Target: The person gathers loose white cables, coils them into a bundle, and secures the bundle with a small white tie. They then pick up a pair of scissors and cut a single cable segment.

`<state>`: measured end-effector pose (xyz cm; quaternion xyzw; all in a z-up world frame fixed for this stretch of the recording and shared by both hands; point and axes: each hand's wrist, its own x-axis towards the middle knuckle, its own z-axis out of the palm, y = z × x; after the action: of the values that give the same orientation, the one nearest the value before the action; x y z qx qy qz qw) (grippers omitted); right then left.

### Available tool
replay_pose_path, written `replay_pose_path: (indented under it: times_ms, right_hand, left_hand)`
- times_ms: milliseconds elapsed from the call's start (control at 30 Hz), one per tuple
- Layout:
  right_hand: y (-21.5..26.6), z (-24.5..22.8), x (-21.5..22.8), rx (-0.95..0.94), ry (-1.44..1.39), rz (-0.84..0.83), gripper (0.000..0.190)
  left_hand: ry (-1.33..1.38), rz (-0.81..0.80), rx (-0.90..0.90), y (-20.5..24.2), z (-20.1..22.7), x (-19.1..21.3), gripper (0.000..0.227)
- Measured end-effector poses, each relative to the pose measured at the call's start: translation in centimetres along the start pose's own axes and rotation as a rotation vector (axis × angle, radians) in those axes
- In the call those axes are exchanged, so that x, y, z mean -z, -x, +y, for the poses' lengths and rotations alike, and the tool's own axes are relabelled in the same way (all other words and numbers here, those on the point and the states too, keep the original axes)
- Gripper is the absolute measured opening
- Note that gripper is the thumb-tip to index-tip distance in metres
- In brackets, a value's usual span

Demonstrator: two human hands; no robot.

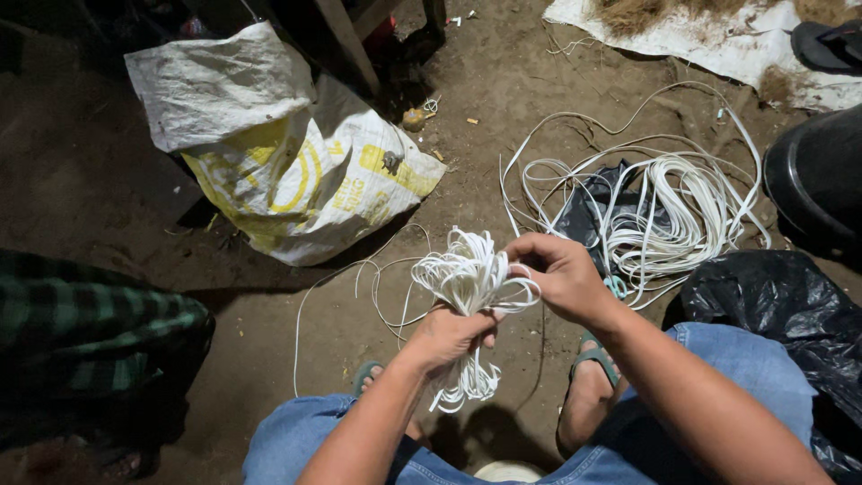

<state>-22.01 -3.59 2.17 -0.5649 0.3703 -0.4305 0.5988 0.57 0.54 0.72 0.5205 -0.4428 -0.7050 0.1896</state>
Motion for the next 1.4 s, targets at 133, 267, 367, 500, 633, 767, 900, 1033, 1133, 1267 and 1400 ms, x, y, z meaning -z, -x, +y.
replay_pose_path:
  times_ms: [133, 267, 367, 500, 633, 767, 900, 1033, 1133, 1267, 1400]
  right_hand:
    - [-0.4, -0.6, -0.1, -0.038, -0.082, 0.071, 0.018]
    - [-0.7, -0.9, -0.3, -0.071, -0.051, 0.097, 0.021]
    - [-0.9, -1.3, 0.7, -0.125, -0.076, 0.101, 0.025]
    - [-0.7, -2.7, 3.0, -0.124, -0.054, 0.128, 0.027]
    - [-0.4, -2.9, 2.2, -0.095, -0.066, 0.156, 0.022]
    - [0.2, -1.2, -1.6, -0.073, -0.049, 0.031, 0.017]
    - [0.0, -0.8, -2.2, -0.125, -0.062, 0.043, 0.014]
    - [-0.3, -1.2, -2.2, -0.175, -0.044, 0.078, 0.011]
    - [0.2, -0.9, -3.8, -0.145, 0.014, 0.112, 0.011]
    - [0.3, -0.5, -4.1, -0.183, -0.066, 0.077, 0.012]
    - [-0.5, -0.2, -2.7, -0.213, -0.168, 0.006, 0.016]
  left_hand:
    - [-0.057, -0.006, -0.063, -0.5, -0.2, -0.2, 0.031]
    - [-0.090, 0.091, -0.021, -2.0, -2.3, -0.5, 0.029]
    - [-0.145, 0.219, -0.181, -3.9, -4.2, 0.3, 0.023]
    - [0.499, 0.357, -0.059, -5.0, -5.9, 3.2, 0.030]
    - [0.705, 0.079, -0.410, -4.7, -6.5, 4.3, 0.030]
    - [-0.024, 0.194, -0.432, -4.8, -7.5, 1.7, 0.019]
    - [-0.867, 0.436, -0.911, -4.4, -7.9, 0.9, 0.025]
    - [0.044, 0.136, -0.474, -3.3, -5.8, 0.7, 0.019]
    - [0.652, 0.101, -0.377, -2.5, -3.1, -0.5, 0.027]
    - [0.354, 0.121, -0.449, -0.3, -0.4, -1.0, 0.033]
    - [0.257, 0.004, -0.485, 0.4, 1.0, -0.7, 0.040]
